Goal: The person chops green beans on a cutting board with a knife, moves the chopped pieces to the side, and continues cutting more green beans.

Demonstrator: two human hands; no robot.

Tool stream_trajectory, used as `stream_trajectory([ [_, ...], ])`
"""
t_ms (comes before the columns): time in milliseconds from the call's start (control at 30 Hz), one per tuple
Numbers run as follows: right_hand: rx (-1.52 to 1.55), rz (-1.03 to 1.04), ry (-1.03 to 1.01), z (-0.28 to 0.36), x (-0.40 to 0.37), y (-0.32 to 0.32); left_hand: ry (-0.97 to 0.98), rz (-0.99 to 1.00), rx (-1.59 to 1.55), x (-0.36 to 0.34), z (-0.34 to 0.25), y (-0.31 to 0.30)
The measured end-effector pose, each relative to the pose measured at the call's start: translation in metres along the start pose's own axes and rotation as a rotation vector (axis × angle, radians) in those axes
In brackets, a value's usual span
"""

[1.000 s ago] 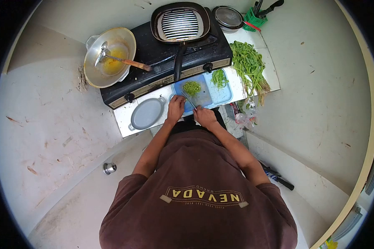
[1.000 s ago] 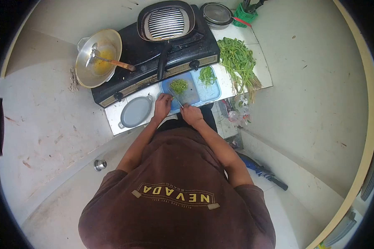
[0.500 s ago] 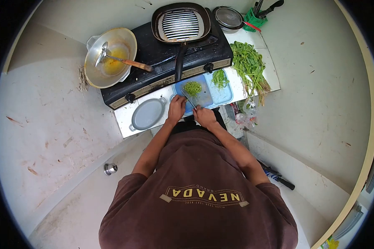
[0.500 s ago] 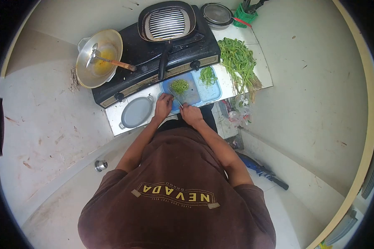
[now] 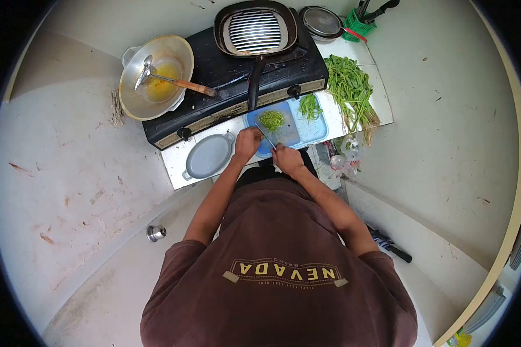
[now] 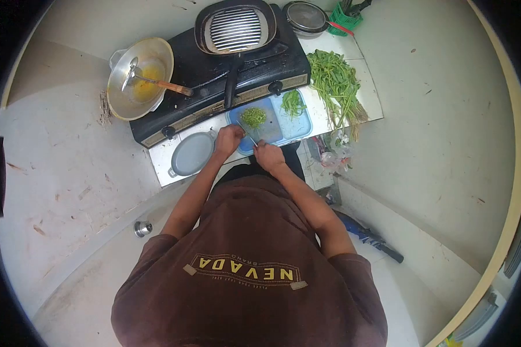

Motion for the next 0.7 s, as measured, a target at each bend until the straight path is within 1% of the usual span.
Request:
stream_trajectory([
  [100, 0.025, 0.021, 0.019, -0.004, -0.006, 0.0, -0.069, 0.166, 0.093, 0.017, 0.012, 0.007],
  [133, 0.036, 0.025, 0.025, -0.004, -0.006, -0.001, -0.123, 0.225, 0.056, 0.022, 0.013, 0.007],
  [233, 0.052, 0.049, 0.047, -0.004, -0.005, -0.004, -0.089, 0.298, 0.194, 0.035, 0.01, 0.007],
  [367, 0.048, 0.042, 0.057, 0.0, -0.002, -0.005, -0.055, 0.375, 0.149, 0.042, 0.012, 0.009],
  [467, 0.038, 0.016, 0.038, -0.001, -0.001, -0.002, -0.057, 0.385, 0.122, 0.041, 0.008, 0.007],
  [567, 0.009, 0.035, 0.035, 0.002, -0.001, -0.004, -0.05, 0.371, 0.089, 0.037, 0.013, 0.008],
  [667, 0.037, -0.041, -0.006, 0.001, -0.002, -0.001, -0.044, 0.331, 0.05, 0.031, 0.01, 0.007],
  [700, 0.04, -0.037, -0.01, 0.001, -0.003, -0.003, -0.035, 0.303, 0.072, 0.027, 0.007, 0.006],
])
Point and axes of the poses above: each hand's wrist, its own x-axis towards the middle knuckle, its own y-axis out of the palm, z = x × y, the point moved 7 cm from there along x, towards the middle knuckle, and after that the axes turned 2 degrees about -y, right-handed, at the moved point
